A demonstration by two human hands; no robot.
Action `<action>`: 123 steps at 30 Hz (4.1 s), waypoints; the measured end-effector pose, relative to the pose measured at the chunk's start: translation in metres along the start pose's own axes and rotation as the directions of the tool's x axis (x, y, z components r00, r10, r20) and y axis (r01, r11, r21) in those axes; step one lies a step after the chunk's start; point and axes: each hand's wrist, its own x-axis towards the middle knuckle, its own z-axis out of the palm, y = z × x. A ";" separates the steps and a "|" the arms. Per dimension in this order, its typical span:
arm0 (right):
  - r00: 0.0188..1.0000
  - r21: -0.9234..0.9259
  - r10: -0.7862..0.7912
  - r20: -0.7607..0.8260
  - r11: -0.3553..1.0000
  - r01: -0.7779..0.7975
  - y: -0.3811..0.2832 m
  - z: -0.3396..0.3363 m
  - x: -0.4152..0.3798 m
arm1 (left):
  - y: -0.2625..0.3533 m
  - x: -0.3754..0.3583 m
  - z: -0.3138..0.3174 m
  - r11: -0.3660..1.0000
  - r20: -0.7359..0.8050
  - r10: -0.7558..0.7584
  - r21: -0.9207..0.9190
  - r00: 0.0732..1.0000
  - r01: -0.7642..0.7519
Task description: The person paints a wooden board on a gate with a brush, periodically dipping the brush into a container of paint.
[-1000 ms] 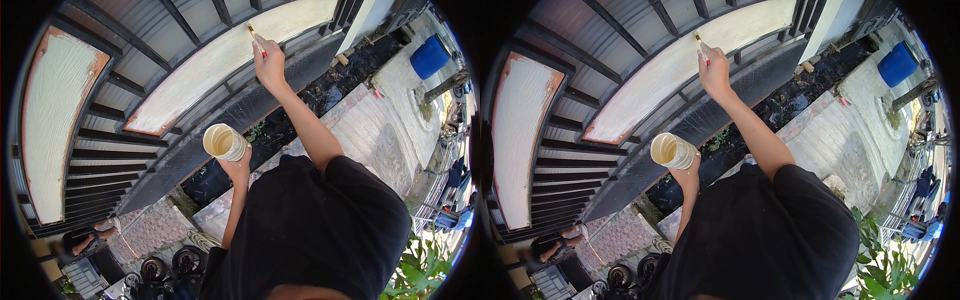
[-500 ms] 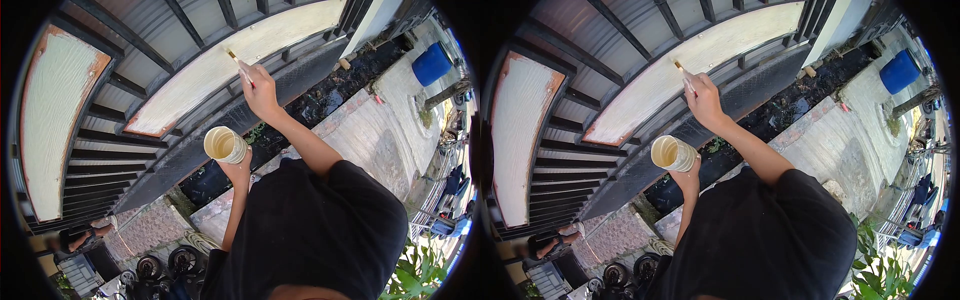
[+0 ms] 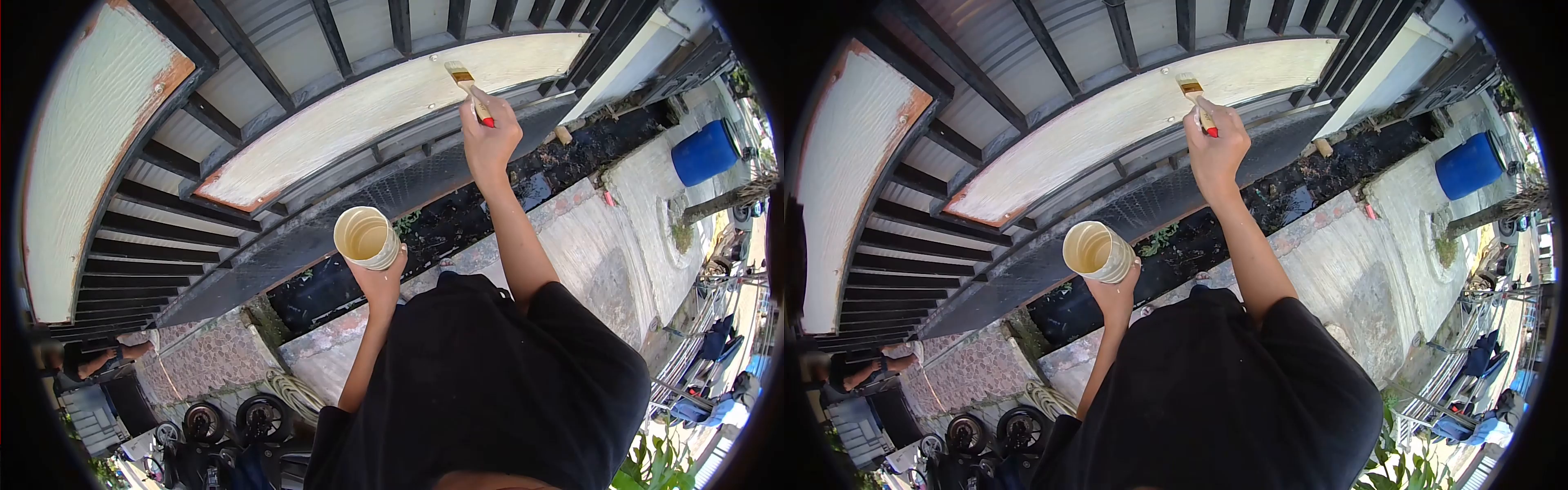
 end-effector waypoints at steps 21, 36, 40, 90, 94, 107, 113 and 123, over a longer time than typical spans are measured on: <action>0.990 -0.088 -0.141 -0.013 0.986 0.140 -0.017 0.035 -0.009 | -0.003 -0.005 0.001 0.993 -0.020 -0.105 0.042 0.994 0.106; 0.988 -0.163 -0.146 -0.042 0.977 0.137 -0.010 0.038 -0.004 | -0.009 -0.005 -0.004 0.997 -0.033 -0.071 -0.012 0.997 0.070; 0.989 -0.050 -0.140 0.039 0.989 0.142 -0.008 0.049 -0.021 | -0.008 -0.004 -0.004 0.997 -0.030 -0.080 0.001 0.996 0.080; 0.715 0.769 0.694 -0.084 0.502 -0.396 0.105 0.014 0.047 | -0.009 0.005 0.017 0.996 0.135 -0.082 0.049 0.987 0.076; 0.722 0.745 0.665 0.193 0.380 -0.549 0.044 0.051 -0.010 | 0.002 0.004 0.028 0.998 0.063 -0.058 0.040 0.996 0.056; 0.728 0.792 0.685 -0.019 0.455 -0.407 0.073 0.027 0.047 | -0.006 0.003 0.022 0.996 0.108 -0.063 0.077 0.992 0.055; 0.693 0.658 0.576 0.434 0.322 -0.680 0.005 0.036 -0.018 | -0.005 0.006 0.029 0.995 0.120 -0.101 0.028 0.988 0.098; 0.730 0.760 0.682 0.051 0.448 -0.472 0.041 0.044 0.019 | -0.011 0.002 0.019 0.996 0.104 -0.075 0.060 0.992 0.069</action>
